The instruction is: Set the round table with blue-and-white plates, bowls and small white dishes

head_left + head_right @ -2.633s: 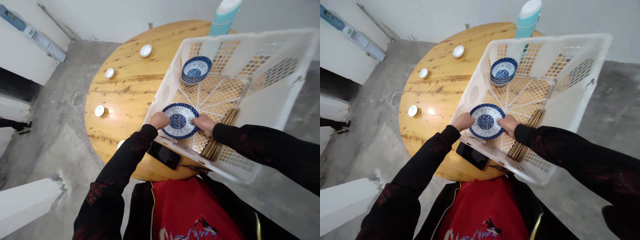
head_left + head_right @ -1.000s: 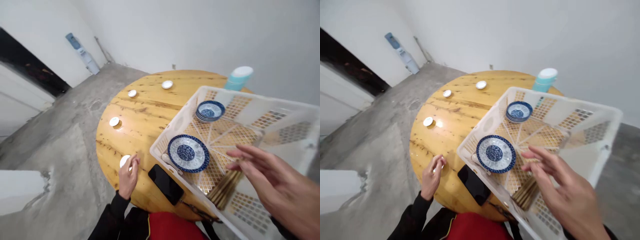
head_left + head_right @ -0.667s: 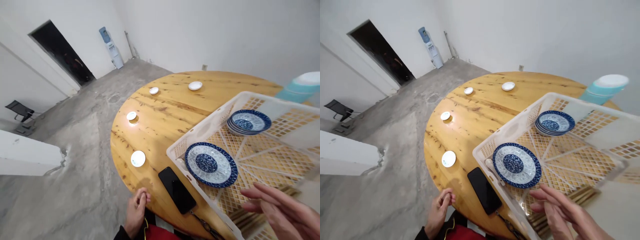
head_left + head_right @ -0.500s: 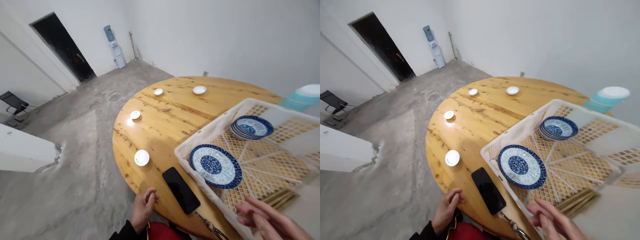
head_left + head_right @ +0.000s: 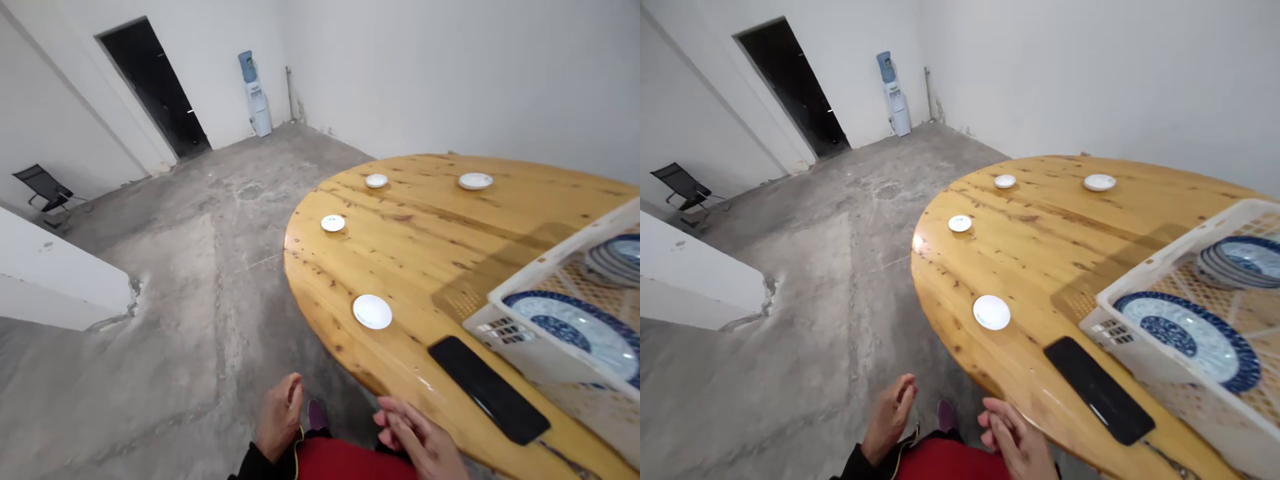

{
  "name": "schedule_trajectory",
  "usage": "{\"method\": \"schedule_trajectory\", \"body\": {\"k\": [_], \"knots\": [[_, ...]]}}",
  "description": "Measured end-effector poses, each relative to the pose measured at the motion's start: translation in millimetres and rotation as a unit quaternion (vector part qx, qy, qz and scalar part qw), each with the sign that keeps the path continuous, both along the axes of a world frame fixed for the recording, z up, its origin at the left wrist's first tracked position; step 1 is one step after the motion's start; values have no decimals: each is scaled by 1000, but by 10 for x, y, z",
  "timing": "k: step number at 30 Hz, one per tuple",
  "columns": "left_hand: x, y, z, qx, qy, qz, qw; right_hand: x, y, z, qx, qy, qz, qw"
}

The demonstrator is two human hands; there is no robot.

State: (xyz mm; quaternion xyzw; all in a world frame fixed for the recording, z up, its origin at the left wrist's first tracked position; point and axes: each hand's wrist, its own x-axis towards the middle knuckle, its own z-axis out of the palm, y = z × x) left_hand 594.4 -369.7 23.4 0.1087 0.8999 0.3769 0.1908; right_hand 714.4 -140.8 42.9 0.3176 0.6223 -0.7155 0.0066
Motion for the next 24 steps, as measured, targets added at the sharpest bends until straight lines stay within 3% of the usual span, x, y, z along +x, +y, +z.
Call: {"method": "schedule_trajectory", "body": {"k": [3, 5, 9, 12, 18, 24], "knots": [[-89, -519, -62, -4, -13, 60, 998, -330, -355, 61, 7, 17, 70, 997], [-140, -728, -112, -5, -12, 89, 996, -500, -523, 76, 21, 32, 111, 993], [-279, -822, -193, 6, -16, 108, 994, -791, -737, -5, 38, 43, 167, 984], [-513, -735, -178, 27, -27, 75, 996, -1049, -834, -106, 43, 47, 191, 979], [-1492, -547, -1, 37, 27, -32, 998, -1783, -946, -229, 43, 62, 209, 975], [-2578, -498, 91, 1, 61, -87, 994, -2758, -945, -319, 28, 60, 149, 987]]}}
